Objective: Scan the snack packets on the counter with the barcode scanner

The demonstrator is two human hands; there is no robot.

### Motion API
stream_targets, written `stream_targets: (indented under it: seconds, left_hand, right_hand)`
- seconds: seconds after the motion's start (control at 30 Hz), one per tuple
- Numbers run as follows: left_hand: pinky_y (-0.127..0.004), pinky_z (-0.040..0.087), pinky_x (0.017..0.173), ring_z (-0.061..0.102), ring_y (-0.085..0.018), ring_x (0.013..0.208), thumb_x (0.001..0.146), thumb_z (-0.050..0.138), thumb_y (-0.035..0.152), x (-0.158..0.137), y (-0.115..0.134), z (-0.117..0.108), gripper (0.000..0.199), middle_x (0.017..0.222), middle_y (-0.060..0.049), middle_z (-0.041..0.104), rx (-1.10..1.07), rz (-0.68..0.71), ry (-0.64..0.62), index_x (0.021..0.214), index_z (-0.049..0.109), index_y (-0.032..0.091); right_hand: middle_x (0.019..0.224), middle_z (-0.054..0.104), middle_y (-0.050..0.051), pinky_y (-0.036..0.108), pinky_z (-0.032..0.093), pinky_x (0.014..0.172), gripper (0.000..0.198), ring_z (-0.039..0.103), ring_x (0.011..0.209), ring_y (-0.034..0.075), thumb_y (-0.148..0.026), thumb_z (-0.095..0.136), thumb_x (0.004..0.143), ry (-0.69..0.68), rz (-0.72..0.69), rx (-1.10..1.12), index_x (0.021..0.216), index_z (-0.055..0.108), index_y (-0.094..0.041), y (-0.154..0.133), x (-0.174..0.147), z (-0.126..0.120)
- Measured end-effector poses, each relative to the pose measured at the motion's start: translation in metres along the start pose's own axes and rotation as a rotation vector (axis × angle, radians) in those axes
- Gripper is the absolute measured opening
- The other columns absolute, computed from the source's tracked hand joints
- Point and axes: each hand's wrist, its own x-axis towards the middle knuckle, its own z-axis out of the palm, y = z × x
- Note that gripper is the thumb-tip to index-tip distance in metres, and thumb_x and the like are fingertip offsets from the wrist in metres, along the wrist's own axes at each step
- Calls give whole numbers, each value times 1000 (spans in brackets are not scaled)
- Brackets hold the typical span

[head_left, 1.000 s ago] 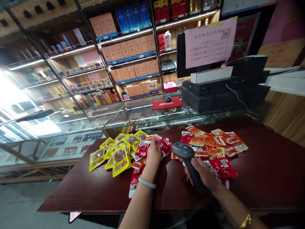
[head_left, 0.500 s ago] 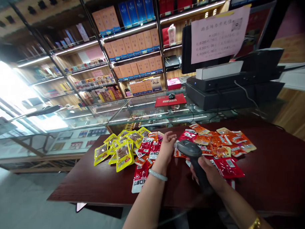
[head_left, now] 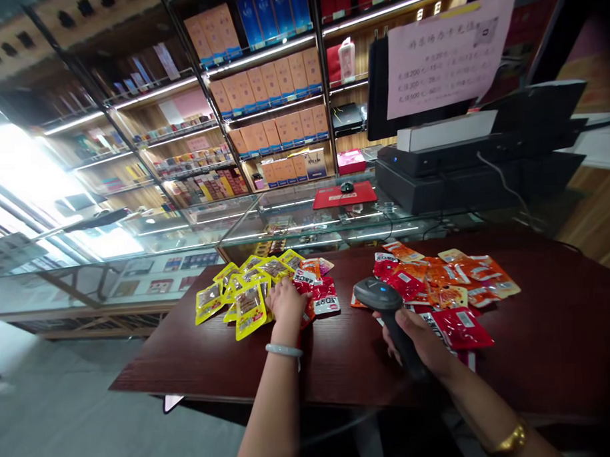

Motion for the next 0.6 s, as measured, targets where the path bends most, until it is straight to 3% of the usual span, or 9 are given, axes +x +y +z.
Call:
stream_targets:
  seconds: [0.1, 0.17, 0.27, 0.33, 0.4, 0.5, 0.6]
  left_hand:
    - [-40, 42, 89, 58, -33, 110, 83, 59, 46, 4, 3, 1, 39, 115, -18, 65, -120, 18, -43, 107, 60, 14]
    - [-36, 44, 82, 62, -27, 100, 89, 52, 40, 5, 6, 2, 25, 103, -13, 68, -338, 35, -43, 95, 62, 18]
    - [-27, 43, 64, 61, -17, 73, 87, 54, 39, 0, 19, 5, 21, 77, -4, 65, -949, -23, -70, 82, 59, 19]
    - [-21, 37, 50, 53, -11, 53, 81, 62, 44, -7, 33, 7, 25, 65, 1, 58, -1409, -101, -225, 83, 57, 19]
    - [-17, 26, 42, 43, -6, 42, 71, 72, 46, -16, 49, 8, 35, 58, 5, 53, -1711, -158, -397, 86, 57, 19]
    - [-15, 17, 38, 37, -3, 37, 63, 79, 45, -24, 69, 9, 43, 55, 7, 50, -1838, -197, -411, 87, 58, 17]
    - [-14, 23, 37, 42, -4, 40, 61, 80, 46, -27, 80, 10, 44, 59, 6, 54, -1819, -220, -335, 87, 60, 17]
  right_hand:
    - [60, 59, -3, 20, 43, 38, 49, 54, 43, 11, -61, 53, 89, 7, -16, -8, 108, 53, -16, 0, -1, -2]
    - [60, 59, -3, 20, 43, 38, 49, 54, 42, 11, -61, 53, 89, 1, -13, -2, 109, 53, -16, 1, -1, -2]
    - [60, 59, -3, 20, 43, 38, 49, 53, 42, 11, -62, 53, 88, -25, -7, 7, 108, 54, -17, -1, -2, -1]
    - [59, 58, -3, 20, 42, 37, 50, 53, 42, 11, -63, 55, 87, -38, -8, 1, 106, 55, -17, -3, -3, 0]
    - [59, 58, -2, 19, 40, 36, 50, 53, 42, 11, -65, 56, 85, -46, -13, -2, 102, 55, -18, -5, -5, 1]
    - [59, 58, -2, 19, 40, 36, 48, 53, 42, 10, -65, 56, 85, -60, -26, -9, 95, 55, -18, -5, -7, 1]
    - [58, 58, -2, 20, 41, 37, 45, 52, 41, 10, -63, 55, 87, -57, -27, -36, 92, 55, -19, -3, -7, 0]
